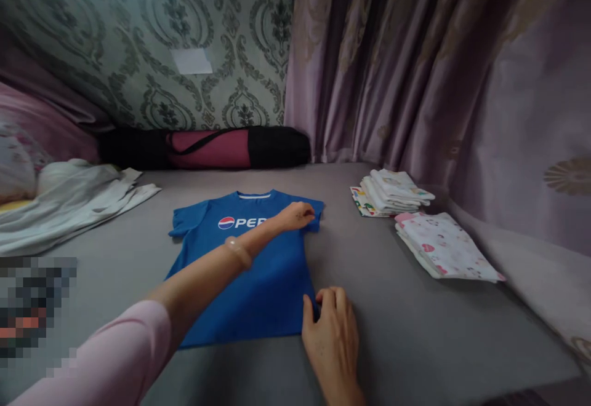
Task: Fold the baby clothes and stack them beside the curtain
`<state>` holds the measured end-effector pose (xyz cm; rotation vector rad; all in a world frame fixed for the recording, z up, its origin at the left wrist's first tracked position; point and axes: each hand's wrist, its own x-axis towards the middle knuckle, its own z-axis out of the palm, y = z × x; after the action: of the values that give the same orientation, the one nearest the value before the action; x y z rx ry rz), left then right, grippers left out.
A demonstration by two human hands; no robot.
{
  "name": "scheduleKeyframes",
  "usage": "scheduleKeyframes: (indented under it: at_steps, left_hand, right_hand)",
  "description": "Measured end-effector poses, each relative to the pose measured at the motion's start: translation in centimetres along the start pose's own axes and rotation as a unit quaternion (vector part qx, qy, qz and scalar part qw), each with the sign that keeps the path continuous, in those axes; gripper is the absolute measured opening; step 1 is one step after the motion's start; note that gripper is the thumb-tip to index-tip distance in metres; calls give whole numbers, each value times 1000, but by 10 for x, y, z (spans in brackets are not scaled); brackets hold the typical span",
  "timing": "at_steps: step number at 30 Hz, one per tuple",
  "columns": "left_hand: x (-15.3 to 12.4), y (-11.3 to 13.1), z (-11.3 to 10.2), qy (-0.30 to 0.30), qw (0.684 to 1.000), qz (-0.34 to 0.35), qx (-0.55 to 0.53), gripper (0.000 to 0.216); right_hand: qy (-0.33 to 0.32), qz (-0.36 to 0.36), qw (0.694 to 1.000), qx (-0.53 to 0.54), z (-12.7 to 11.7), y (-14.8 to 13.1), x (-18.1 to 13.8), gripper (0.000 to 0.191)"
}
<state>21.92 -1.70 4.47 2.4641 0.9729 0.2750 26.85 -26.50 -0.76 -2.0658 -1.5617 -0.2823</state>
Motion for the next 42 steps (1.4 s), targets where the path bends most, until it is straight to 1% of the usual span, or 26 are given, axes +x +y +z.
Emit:
scheduleKeyframes:
  at_steps: [2, 4, 7, 11, 13, 17, 20, 23, 26, 28, 30, 33, 36, 38, 40, 42]
  left_hand:
    - [22, 7, 11, 12, 999, -40, 19, 25]
    - [37, 13, 18, 30, 997, -70, 25, 32]
    - [53, 19, 27, 46, 992, -111, 28, 41]
    - [68, 24, 37, 61, 986, -157, 19, 49]
    - [73, 25, 41, 71, 982, -175, 12, 45]
    - [79, 26, 45, 80, 978, -192, -16, 29]
    - [81, 21, 44, 90, 973, -204, -58, 29]
    - [82, 8, 36, 116, 961, -222, -119, 25]
    - [80, -10, 22, 139, 940, -234, -204, 16]
    - [76, -22, 9, 149, 919, -244, -271, 13]
    - [70, -33, -6, 157, 892, -255, -339, 13]
    - [54, -52, -27, 170, 848, -269, -424, 13]
    - [38, -73, -42, 184, 807, -291, -479, 11]
    - [27, -88, -47, 195, 785, -310, -500, 14]
    - [16, -102, -47, 202, 767, -330, -512, 23]
    - [6, -112, -45, 200, 755, -347, -518, 29]
  right_hand:
    - [-4, 4, 1000, 9, 0, -1, -1, 31]
    - [-16, 11, 1000, 13, -1, -2, -1, 29]
    - [-24, 27, 999, 20, 0, -2, -2, 25]
    - [-3, 27, 999, 24, 8, 4, -4, 21]
    - [-7, 11, 1000, 16, 12, 9, -5, 20]
    - [-27, -15, 999, 13, 18, 17, -5, 20]
    - [-43, -20, 998, 36, 19, 19, -4, 25]
    - [-66, 10, 995, 75, 17, 18, -2, 29]
    - [-108, 75, 984, 117, 12, 15, 0, 31]
    - [-138, 110, 974, 140, 8, 10, 0, 33]
    - [-147, 121, 968, 162, 5, 2, 0, 33]
    - [-122, 101, 968, 194, 3, -11, 0, 29]
    - [-107, 64, 970, 209, 5, -25, -3, 24]
    - [-91, 24, 973, 212, 8, -35, -6, 22]
    - [-77, -26, 974, 212, 9, -45, -9, 23]
    - [-85, -77, 972, 206, 8, -52, -10, 35]
